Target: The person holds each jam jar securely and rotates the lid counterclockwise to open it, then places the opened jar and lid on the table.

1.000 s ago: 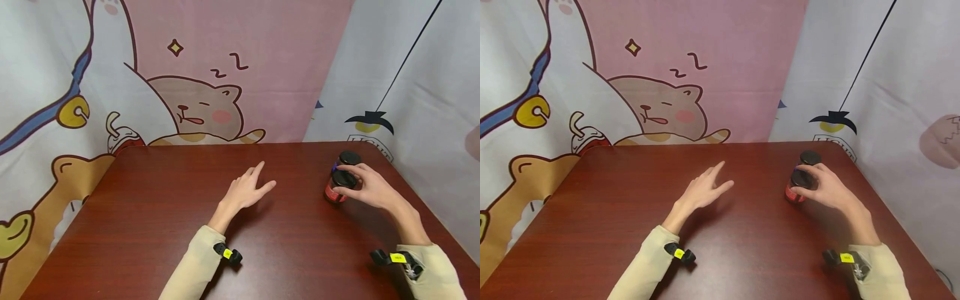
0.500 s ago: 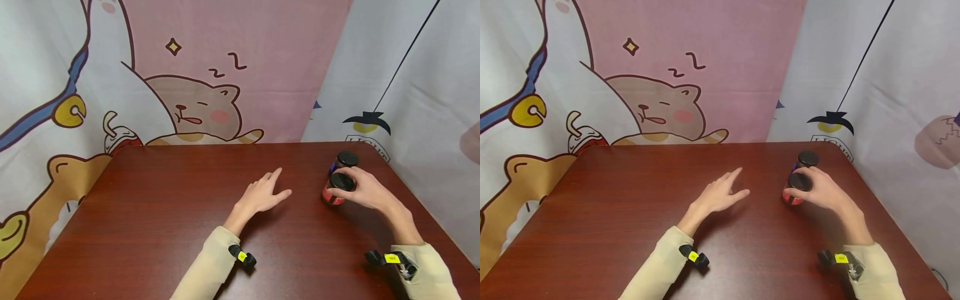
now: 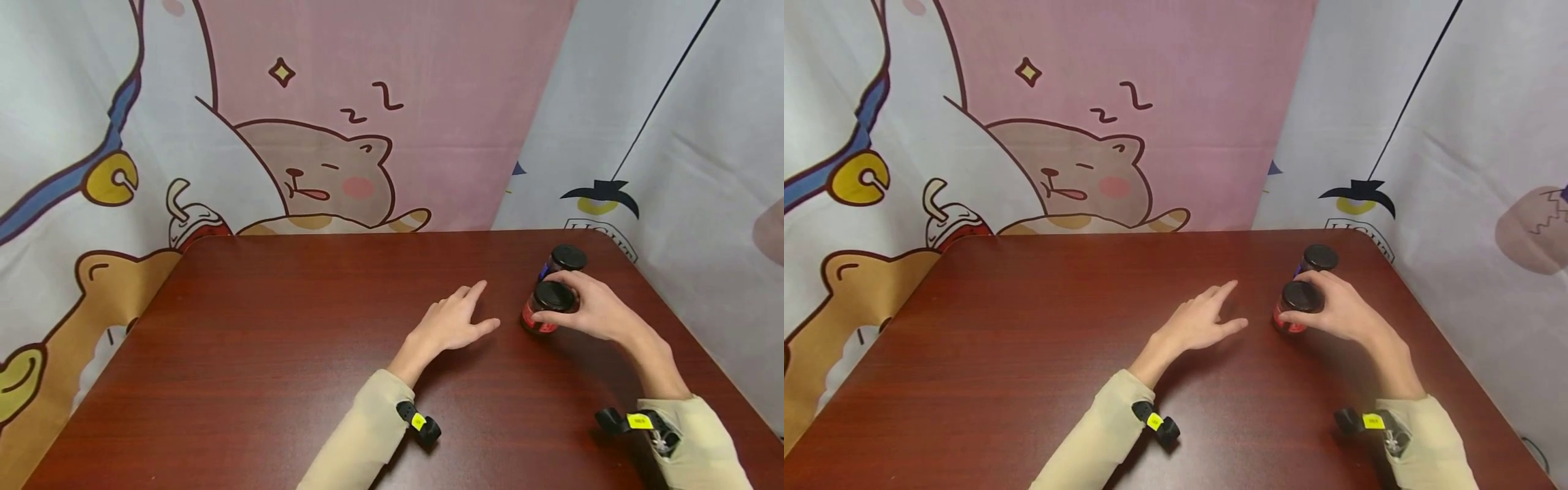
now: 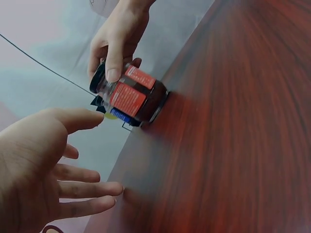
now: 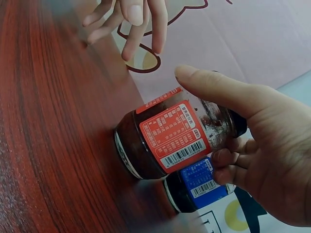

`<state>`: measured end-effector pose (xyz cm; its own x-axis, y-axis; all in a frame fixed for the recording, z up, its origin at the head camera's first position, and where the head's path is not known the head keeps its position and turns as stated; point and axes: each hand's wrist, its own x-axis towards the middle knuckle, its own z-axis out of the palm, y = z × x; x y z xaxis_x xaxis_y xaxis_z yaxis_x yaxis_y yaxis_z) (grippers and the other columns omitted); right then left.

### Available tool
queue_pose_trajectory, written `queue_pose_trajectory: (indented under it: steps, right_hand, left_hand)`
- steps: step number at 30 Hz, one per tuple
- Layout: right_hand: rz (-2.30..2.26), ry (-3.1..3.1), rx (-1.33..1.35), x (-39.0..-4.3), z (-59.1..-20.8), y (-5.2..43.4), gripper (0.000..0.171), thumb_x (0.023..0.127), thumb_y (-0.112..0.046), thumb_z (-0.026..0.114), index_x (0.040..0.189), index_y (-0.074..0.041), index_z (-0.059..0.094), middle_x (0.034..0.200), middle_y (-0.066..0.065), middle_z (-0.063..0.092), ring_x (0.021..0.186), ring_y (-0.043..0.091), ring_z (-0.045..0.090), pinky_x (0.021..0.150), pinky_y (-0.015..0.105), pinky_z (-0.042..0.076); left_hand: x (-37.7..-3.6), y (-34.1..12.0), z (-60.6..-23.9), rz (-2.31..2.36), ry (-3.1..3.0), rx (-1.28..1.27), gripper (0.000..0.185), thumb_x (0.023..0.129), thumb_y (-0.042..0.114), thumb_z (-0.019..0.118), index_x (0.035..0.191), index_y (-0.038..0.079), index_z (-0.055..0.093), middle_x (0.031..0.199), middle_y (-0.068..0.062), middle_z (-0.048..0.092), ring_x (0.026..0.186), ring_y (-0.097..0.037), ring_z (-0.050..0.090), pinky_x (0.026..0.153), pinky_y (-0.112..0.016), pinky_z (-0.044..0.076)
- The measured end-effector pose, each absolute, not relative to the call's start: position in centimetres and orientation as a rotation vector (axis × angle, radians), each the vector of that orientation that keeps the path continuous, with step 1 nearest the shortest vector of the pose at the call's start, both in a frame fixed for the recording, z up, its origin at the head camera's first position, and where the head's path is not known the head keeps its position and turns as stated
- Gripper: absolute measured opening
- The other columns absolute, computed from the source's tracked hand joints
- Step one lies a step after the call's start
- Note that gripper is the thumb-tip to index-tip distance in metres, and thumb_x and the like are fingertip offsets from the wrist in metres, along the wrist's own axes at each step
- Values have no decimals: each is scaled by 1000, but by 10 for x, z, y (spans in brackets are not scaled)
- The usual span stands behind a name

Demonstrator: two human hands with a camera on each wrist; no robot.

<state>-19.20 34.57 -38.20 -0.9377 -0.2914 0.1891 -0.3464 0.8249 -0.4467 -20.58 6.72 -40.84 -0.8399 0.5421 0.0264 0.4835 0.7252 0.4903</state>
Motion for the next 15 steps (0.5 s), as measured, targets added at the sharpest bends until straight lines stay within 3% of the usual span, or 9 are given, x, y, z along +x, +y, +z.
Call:
queue_pose_trajectory:
  steps: [5,15]
  right_hand:
    - [730,-2888,541,-192,-382,346,69,76,-40,89,129,-7,60,114,15,63,92,26,57,72,40,49]
    - [681,-2875,602,-192,-381,344,61,79,-33,87,126,-5,60,109,10,63,88,22,56,68,35,49]
  left_hand:
    - [-203,77,-410,730,2804,866,76,98,53,58,160,18,29,153,-5,46,129,-21,55,102,-40,47]
    - [-199,94,-416,756,2788,898,75,98,53,59,159,16,32,152,-4,46,134,-18,50,102,-38,47]
